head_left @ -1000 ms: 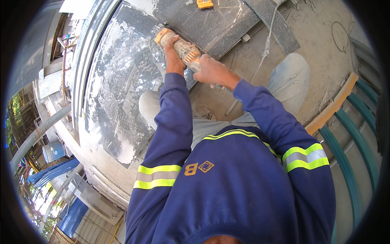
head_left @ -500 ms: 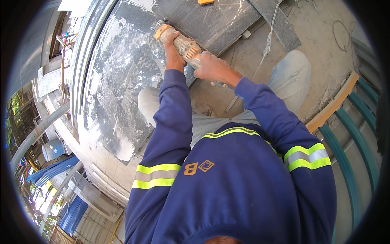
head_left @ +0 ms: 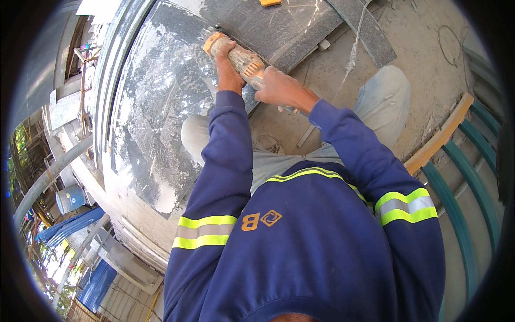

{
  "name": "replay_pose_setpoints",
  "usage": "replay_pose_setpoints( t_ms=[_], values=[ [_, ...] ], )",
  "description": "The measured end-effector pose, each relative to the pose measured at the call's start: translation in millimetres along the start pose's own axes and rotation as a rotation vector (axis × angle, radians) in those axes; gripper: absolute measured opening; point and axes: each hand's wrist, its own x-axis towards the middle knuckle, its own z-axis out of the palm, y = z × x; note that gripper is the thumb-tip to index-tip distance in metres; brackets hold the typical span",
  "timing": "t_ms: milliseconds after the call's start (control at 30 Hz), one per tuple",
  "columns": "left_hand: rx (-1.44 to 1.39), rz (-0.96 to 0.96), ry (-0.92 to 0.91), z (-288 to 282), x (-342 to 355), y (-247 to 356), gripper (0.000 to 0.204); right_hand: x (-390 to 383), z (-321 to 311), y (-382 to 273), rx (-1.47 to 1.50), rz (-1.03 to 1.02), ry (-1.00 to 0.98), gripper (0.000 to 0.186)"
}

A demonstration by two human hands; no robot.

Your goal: The person uses an angle grinder to smooth the surface of a large stone slab. The person holds the tool with both hands and moves it across the slab, generating dust as the surface is ground down.

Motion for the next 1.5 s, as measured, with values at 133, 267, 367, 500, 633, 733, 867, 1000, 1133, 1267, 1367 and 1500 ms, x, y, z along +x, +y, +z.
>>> replay_pose_setpoints(
  t_ms=[133, 267, 367, 500, 633, 733, 867, 1000, 1133, 1267, 1367, 1500],
  values=[
    [-0.026, -0.029, -0.018, -3.7, -1.3, -0.3, 0.038, -6.4, -2.6, -5.2, -0.001, 0.007, 0.007, 0.045],
    [-0.019, -0.026, -0.03, -8.1, 16.4, 4.1, 0.037, 9.4, 1.5, -1.0, -0.02, -0.052, 0.009, 0.042],
    [-0.01, -0.029, -0.003, -5.9, 20.1, 10.0, 0.032, 18.4, 3.5, -2.7, -0.034, -0.086, 0.053, 0.038],
    [-0.015, -0.007, -0.002, -3.9, 7.8, 5.0, 0.032, 2.7, -1.9, -8.6, -0.044, -0.012, -0.003, 0.044],
    [-0.011, -0.018, -0.016, -2.7, -0.4, -0.2, 0.037, -7.7, -6.1, -9.5, -0.031, 0.035, -0.028, 0.051],
    [-0.002, -0.027, -0.039, -10.5, 6.8, -0.9, 0.045, -8.6, -6.0, -10.1, -0.04, 0.039, -0.039, 0.056],
    [-0.015, -0.021, -0.035, -9.0, 17.5, 4.2, 0.04, 10.2, 1.6, -2.9, -0.024, -0.051, 0.011, 0.043],
    [0.012, -0.025, -0.004, -6.6, 17.7, 11.3, 0.036, 15.0, 1.8, -5.0, -0.029, -0.056, 0.024, 0.041],
    [-0.019, -0.013, -0.014, -1.9, 1.1, 2.3, 0.034, -7.3, -6.1, -11.6, -0.029, 0.031, -0.037, 0.053],
    [-0.036, -0.028, 0.015, -1.2, -3.3, -0.3, 0.034, -15.2, -9.7, -13.8, -0.036, 0.029, -0.043, 0.056],
    [-0.021, -0.026, 0.008, -3.3, 0.6, -1.3, 0.035, -9.2, -4.8, -8.2, -0.007, 0.038, -0.019, 0.049],
    [-0.023, -0.045, -0.035, -8.8, 15.8, 5.4, 0.036, 8.8, 4.0, 1.0, -0.026, -0.057, 0.034, 0.036]
  ],
)
